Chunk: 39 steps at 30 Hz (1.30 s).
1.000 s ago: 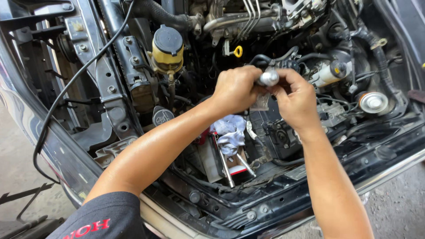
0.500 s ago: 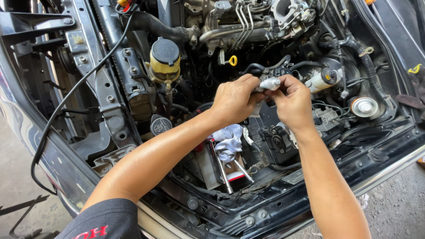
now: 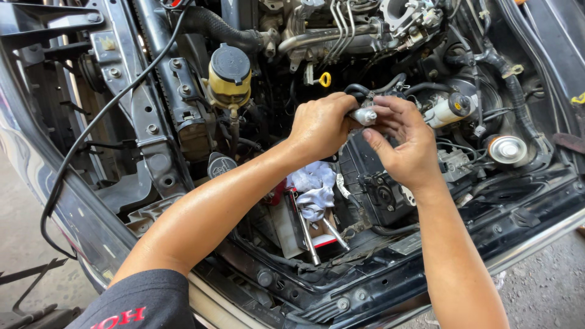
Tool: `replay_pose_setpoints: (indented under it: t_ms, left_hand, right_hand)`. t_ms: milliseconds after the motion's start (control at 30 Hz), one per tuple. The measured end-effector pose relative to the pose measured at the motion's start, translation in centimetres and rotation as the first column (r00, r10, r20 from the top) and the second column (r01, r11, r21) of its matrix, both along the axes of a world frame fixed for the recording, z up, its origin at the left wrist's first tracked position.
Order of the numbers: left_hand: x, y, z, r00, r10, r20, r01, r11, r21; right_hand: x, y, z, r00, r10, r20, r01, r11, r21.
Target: The person holds a removed throttle body at the open engine bay and wipes its bore and flange with a white cloth. They then spray cleaner from an aerosol can onto the part and surrounding intake area, wipe the mounting surface, and fit a gasket onto the throttle body before positioning it at the intake opening.
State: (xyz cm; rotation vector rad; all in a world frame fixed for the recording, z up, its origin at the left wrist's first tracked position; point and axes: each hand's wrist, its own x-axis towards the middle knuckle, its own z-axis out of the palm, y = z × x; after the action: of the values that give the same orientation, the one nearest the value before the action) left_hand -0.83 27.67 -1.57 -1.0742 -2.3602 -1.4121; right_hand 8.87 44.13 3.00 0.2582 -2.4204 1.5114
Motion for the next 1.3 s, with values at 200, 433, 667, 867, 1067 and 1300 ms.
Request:
replay_pose_setpoints:
  t_ms: [200, 433, 667, 867, 1067, 1300]
  left_hand:
    - [0.3, 0.3, -0.4, 1.0, -0.006, -0.014, 0.006, 1.0, -0.004]
    - [0.5, 0.5, -0.2, 0.999, -0.002, 0.052, 0.006, 0.997, -0.071]
    - [0.6, 0.5, 0.2, 0.996, 0.017, 0.091, -0.008, 0.996, -0.09]
    - [0.7, 0.5, 0.1, 0.994, 0.023, 0.11, -0.014, 0.996, -0.083]
    - [0.8, 0.4, 0.1, 0.992, 0.017, 0.121, -0.008, 0.998, -0.07]
    - [0.9, 0.4, 0.3, 0.99, 0.027, 0.135, -0.019, 0.998, -0.058]
  right_hand:
    - [0.0, -0.6, -0.6, 0.998, -0.06, -0.016, 0.059, 0.998, -0.004]
    - [-0.1, -0.8, -0.8, 0.992, -0.126, -0.016, 0.127, 0.988, 0.089]
    - [-0.2, -0.9, -0.8, 0.991, -0.137, -0.002, 0.136, 0.988, 0.073]
    - [-0.1, -0.7, -1.0, 0.99, -0.142, -0.017, 0.143, 0.985, 0.092]
    - [-0.1, -0.8, -1.0, 0.99, -0.141, 0.01, 0.141, 0.989, 0.045]
    - [0.1, -0.9, -0.8, 0.992, -0.127, 0.007, 0.127, 0.99, 0.06]
